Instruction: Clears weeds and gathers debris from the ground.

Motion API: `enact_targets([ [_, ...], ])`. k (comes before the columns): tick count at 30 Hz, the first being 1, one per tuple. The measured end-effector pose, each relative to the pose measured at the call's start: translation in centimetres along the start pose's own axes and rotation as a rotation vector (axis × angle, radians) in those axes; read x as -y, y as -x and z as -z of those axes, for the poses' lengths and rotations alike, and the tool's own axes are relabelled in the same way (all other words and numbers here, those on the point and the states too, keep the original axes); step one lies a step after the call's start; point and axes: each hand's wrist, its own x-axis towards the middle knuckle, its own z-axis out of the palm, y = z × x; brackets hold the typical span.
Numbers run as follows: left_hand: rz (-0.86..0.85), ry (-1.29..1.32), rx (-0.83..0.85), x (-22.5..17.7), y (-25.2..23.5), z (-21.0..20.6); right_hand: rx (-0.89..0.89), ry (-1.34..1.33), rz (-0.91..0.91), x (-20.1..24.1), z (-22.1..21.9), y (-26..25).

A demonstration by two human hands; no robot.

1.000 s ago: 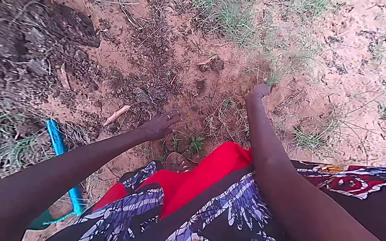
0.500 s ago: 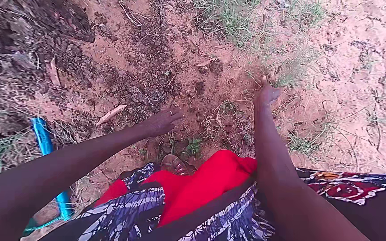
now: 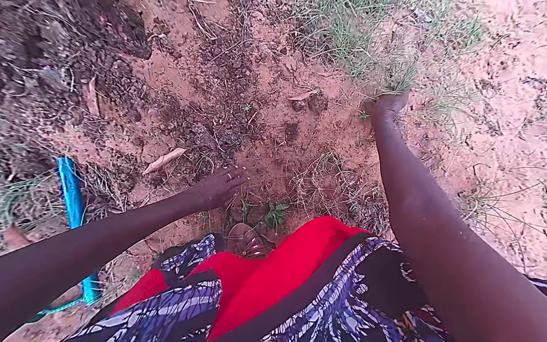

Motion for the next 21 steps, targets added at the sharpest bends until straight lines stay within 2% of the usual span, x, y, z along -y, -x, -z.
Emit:
enact_targets([
  [2, -0.011, -0.016, 0.000, 0.2, -0.1, 0.0, -0.124, -0.110, -0.173, 0.0, 0.7, -0.5],
  [4, -0.011, -0.028, -0.002, 0.2, -0.4, 0.0, -0.186, -0.137, -0.241, -0.8, 2.4, 0.0],
  [7, 0.004, -0.025, 0.021, 0.3, -1.2, 0.1, -0.287, -0.310, -0.246, -2.1, 5.4, 3.7],
  [9, 0.004, -0.021, 0.034, 0.4, -1.8, 0.0, -0.296, -0.358, -0.445, -2.4, 6.7, 7.3],
  [10, -0.001, -0.024, 0.038, 0.3, -2.1, -0.1, -0.282, -0.380, -0.482, -2.5, 6.9, 9.1],
  [11, -0.008, -0.034, 0.033, 0.4, -2.4, -0.2, -0.248, -0.412, -0.456, -2.3, 6.5, 10.7],
  [13, -0.030, -0.050, 0.004, 0.6, -2.8, -0.1, -0.115, -0.408, -0.245, -2.1, 4.7, 12.1],
  [15, -0.051, -0.073, -0.017, 0.6, -2.8, -0.1, 0.093, -0.212, -0.003, -1.3, 3.4, 11.3],
  [16, -0.052, -0.079, -0.018, 0.6, -2.7, 0.1, 0.173, -0.008, 0.075, -0.1, 3.0, 10.5],
  [19, -0.064, -0.080, -0.058, 0.7, -2.3, 0.1, 0.411, 0.644, 0.189, 3.1, 1.0, 7.5],
  [21, -0.056, -0.082, -0.059, 0.9, -2.0, 0.0, 0.520, 0.877, 0.271, 3.1, -0.7, 6.3],
])
